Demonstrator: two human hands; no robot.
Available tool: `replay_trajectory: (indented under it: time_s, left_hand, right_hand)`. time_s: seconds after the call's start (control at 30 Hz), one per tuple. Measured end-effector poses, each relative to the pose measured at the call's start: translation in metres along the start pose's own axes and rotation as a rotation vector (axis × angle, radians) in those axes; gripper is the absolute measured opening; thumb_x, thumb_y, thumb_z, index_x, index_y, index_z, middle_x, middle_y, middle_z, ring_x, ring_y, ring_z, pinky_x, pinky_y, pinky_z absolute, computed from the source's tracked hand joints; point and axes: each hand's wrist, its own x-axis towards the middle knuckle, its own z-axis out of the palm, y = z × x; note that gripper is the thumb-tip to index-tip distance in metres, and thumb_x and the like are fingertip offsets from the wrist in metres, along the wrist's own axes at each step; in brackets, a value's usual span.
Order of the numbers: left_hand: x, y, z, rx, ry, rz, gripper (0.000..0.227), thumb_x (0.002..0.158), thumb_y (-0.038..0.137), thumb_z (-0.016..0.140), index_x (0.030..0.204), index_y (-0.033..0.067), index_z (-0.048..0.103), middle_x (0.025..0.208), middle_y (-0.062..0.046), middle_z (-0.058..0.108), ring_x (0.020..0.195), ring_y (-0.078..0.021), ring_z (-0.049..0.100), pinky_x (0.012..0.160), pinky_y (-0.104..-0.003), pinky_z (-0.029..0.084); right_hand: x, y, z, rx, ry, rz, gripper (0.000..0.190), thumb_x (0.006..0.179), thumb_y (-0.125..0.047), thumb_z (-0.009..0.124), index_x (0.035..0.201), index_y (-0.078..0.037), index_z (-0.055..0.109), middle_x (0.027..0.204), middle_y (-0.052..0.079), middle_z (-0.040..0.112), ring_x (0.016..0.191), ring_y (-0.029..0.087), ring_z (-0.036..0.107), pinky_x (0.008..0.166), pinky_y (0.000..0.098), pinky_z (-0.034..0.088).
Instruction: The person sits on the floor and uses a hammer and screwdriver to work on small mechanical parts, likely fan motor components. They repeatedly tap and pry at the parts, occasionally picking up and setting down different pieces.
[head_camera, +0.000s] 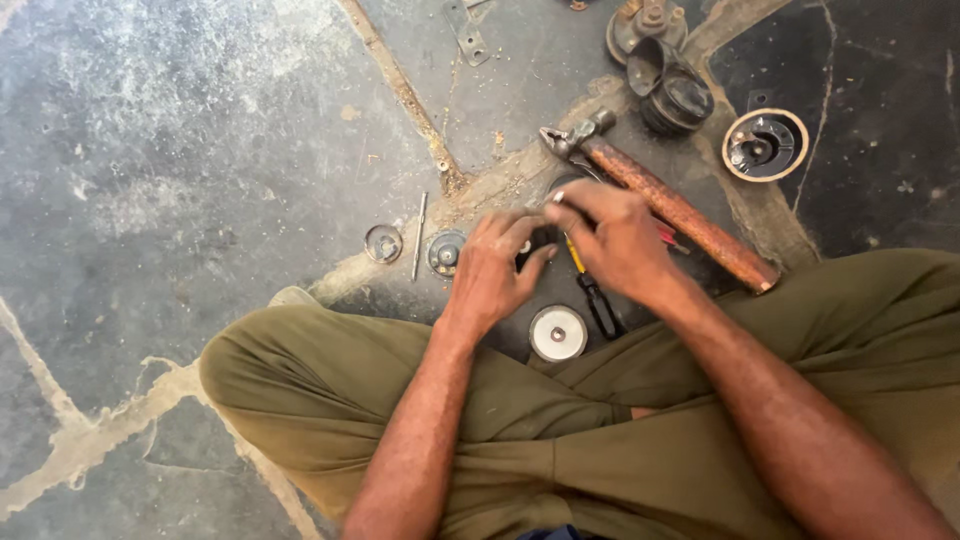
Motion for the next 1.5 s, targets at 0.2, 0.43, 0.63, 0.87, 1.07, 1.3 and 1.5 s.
replay_trajectory:
  time_s: [0.2, 0.43, 0.63, 0.87, 1.07, 1.3, 1.5]
  left_hand:
    - [-0.008, -0.003, -0.011, 0.243, 0.009, -0.025, 0.061, 0.070, 0.010, 0.074, 0.130, 0.0102, 0.064, 0.138, -0.019, 0.058, 0.127, -0.0416, 0.056, 0.106, -0.049, 0.045]
    - [-0.012, 0.001, -0.012, 0.026, -0.092, -0.477, 0.057, 0.078, 0.020, 0.078, 0.132, 0.0088, 0.061, 0.123, -0.018, 0.064, 0.110, -0.0352, 0.066, 0.095, -0.045, 0.054]
    - [-0.018, -0.001, -0.013, 0.002, -0.046, -0.527, 0.056, 0.077, 0.027, 0.084, 0.125, 0.0060, 0.065, 0.119, -0.019, 0.066, 0.109, -0.0359, 0.067, 0.092, -0.045, 0.055]
    - [-0.020, 0.000, -0.014, 0.055, -0.040, -0.529, 0.059, 0.077, 0.030, 0.086, 0.126, 0.0050, 0.063, 0.120, -0.021, 0.066, 0.111, -0.0394, 0.066, 0.092, -0.048, 0.054]
    - [-0.022, 0.007, -0.017, 0.044, -0.036, -0.472, 0.062, 0.077, 0.026, 0.086, 0.129, 0.0052, 0.059, 0.126, -0.022, 0.062, 0.114, -0.0419, 0.062, 0.093, -0.050, 0.052]
    - [-0.036, 0.007, -0.008, -0.011, -0.026, -0.003, 0.056, 0.081, 0.016, 0.080, 0.129, -0.0002, 0.057, 0.131, -0.026, 0.062, 0.122, -0.0443, 0.058, 0.102, -0.051, 0.049]
    - [-0.039, -0.008, 0.014, 0.037, 0.039, -0.020, 0.026, 0.092, 0.008, 0.064, 0.117, 0.0008, 0.065, 0.127, -0.029, 0.065, 0.114, -0.0458, 0.066, 0.094, -0.050, 0.055]
  right_hand:
    - [0.007, 0.009, -0.024, 0.094, 0.084, 0.284, 0.022, 0.109, -0.024, 0.064, 0.108, -0.002, 0.067, 0.076, 0.011, 0.069, 0.067, 0.021, 0.068, 0.061, 0.0395, 0.053]
    - [0.002, -0.007, -0.028, -0.120, -0.021, -0.008, 0.014, 0.107, -0.018, 0.064, 0.106, -0.004, 0.064, 0.082, 0.018, 0.067, 0.075, 0.038, 0.068, 0.063, 0.0464, 0.050]
    - [-0.015, -0.013, -0.023, -0.072, -0.173, -0.060, 0.013, 0.102, -0.017, 0.065, 0.106, -0.004, 0.063, 0.080, 0.018, 0.067, 0.075, 0.041, 0.067, 0.067, 0.0486, 0.051]
    - [-0.021, -0.013, -0.011, -0.088, -0.245, -0.060, 0.016, 0.099, -0.015, 0.068, 0.108, -0.002, 0.063, 0.085, 0.020, 0.069, 0.083, 0.040, 0.069, 0.066, 0.0484, 0.052]
    - [-0.028, -0.018, -0.007, -0.173, -0.268, -0.184, 0.020, 0.090, -0.007, 0.070, 0.109, -0.005, 0.063, 0.090, 0.017, 0.071, 0.081, 0.038, 0.070, 0.066, 0.0477, 0.053]
    - [-0.021, -0.035, -0.005, -0.219, -0.327, -0.199, 0.026, 0.086, -0.003, 0.069, 0.111, -0.006, 0.065, 0.087, 0.015, 0.069, 0.079, 0.038, 0.069, 0.064, 0.0481, 0.053]
    - [-0.017, -0.045, -0.006, -0.279, -0.348, -0.244, 0.019, 0.090, -0.009, 0.071, 0.108, -0.004, 0.066, 0.089, 0.016, 0.067, 0.082, 0.038, 0.069, 0.070, 0.0479, 0.054]
